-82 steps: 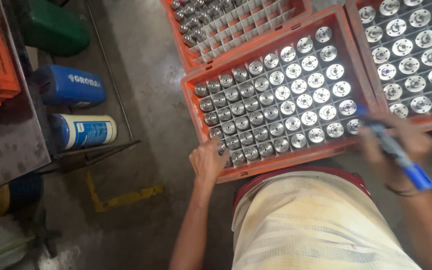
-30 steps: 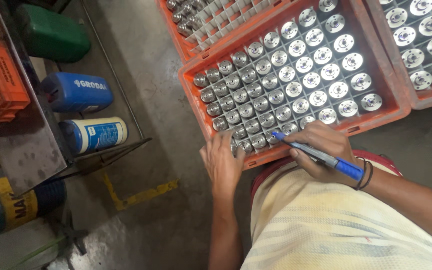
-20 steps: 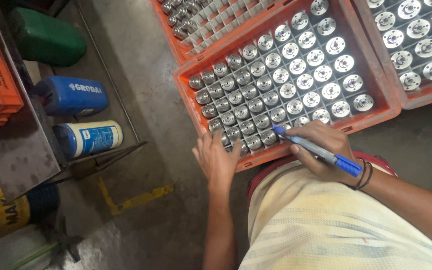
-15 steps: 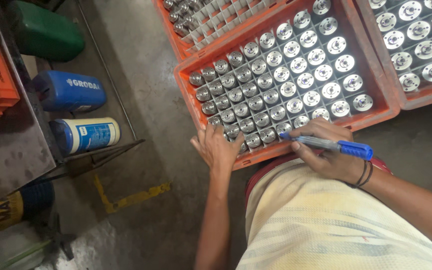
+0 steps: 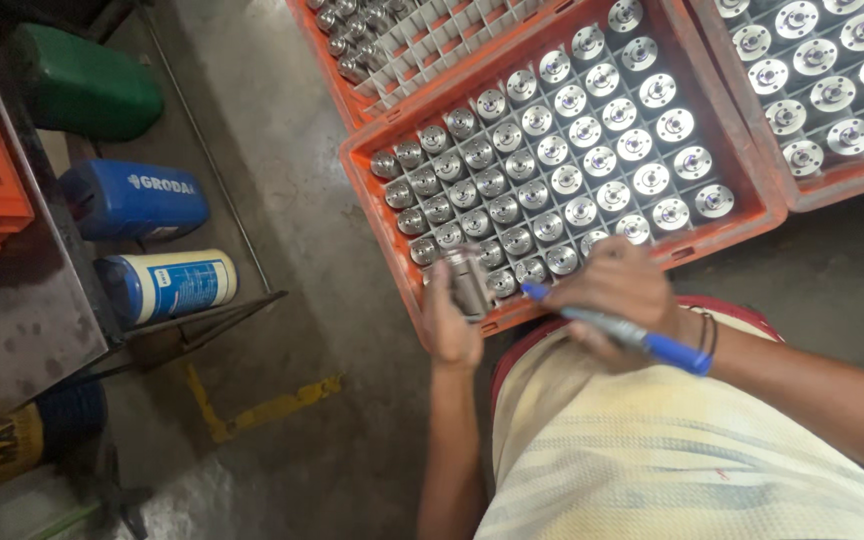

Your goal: The person picks up small cylindrical metal parts from an orange crate, marks each with a blue marker, and places them back into the crate. The person briefly moves a crate to the floor and returns it to the table before continuing the marking process.

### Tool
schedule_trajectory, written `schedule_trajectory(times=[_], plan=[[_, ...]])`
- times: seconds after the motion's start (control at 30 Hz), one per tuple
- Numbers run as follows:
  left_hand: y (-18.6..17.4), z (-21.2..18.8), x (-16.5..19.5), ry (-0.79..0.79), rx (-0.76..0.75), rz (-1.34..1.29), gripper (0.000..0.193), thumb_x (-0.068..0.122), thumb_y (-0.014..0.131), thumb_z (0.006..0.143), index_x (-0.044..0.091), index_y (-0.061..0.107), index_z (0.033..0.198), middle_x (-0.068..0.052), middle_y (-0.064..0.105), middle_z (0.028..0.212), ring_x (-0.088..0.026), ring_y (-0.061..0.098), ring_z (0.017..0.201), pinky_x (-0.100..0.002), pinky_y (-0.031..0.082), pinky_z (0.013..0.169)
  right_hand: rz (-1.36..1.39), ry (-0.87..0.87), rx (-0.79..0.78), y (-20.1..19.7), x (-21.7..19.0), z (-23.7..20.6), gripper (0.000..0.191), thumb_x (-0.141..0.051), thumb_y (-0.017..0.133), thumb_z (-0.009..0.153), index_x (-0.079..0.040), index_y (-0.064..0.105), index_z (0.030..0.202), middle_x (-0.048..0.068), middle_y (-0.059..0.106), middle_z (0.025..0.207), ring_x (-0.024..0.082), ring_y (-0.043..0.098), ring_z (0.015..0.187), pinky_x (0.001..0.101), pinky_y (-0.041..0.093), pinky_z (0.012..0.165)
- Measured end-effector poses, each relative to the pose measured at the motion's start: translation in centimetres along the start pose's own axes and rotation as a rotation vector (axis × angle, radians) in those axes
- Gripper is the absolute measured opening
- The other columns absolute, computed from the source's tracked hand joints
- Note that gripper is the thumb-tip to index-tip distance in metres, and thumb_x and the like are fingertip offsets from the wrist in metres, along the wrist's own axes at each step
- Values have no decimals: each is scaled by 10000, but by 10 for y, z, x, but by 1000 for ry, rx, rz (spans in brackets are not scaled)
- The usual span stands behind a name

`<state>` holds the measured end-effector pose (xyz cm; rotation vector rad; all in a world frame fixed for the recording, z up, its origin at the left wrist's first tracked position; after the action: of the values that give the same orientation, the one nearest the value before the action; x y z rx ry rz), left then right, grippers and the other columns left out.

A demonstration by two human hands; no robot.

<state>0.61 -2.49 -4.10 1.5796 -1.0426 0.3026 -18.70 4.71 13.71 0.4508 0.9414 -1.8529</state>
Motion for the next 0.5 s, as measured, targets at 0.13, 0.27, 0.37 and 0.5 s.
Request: schedule_trajectory(times=[0.13, 0.27, 0.37, 0.5], plan=[[-23, -1, -31, 1, 255, 256, 460, 335, 491, 1117, -18, 517, 1409, -79, 619, 1268, -133, 622, 1115, -303, 514, 954, 69, -83, -151, 21, -13, 2, 210, -127, 696, 842, -34, 712, 1030, 63, 708, 849, 200, 674, 769, 420, 501, 823], [-14, -3, -27, 32, 302, 198, 460, 321, 493, 1084, 22, 512, 1433, -29, 639, 1356, -80, 639, 1203, -238, 541, 1012, 69, -39, -151, 24, -7, 3, 263, -86, 726, 817, -26, 702, 1072, 68, 696, 855, 207, 663, 753, 422, 499, 807], [-8, -7, -24, 2, 363, 137, 416, 353, 461, 1062, 46, 530, 1335, -57, 639, 1097, -131, 641, 910, -294, 559, 745, 108, -67, -159, 32, -7, 1, 234, -85, 727, 828, -44, 702, 1057, 67, 690, 836, 207, 654, 731, 399, 503, 764], [18, 0, -9, 104, 176, 226, 313, 225, 552, 1061, 40, 528, 1313, -87, 617, 1032, -131, 617, 795, -286, 519, 674, 114, -25, -108, 31, -1, -3, 227, -100, 716, 850, -25, 694, 1063, 94, 713, 877, 229, 634, 722, 392, 481, 713]])
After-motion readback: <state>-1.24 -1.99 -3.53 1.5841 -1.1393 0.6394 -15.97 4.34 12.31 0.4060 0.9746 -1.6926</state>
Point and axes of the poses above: each hand's wrist, its own z-axis towards the middle knuckle, its own y-axis out of the palm, x = y × z, the point moved 10 cm from there along z, towards the middle knuckle
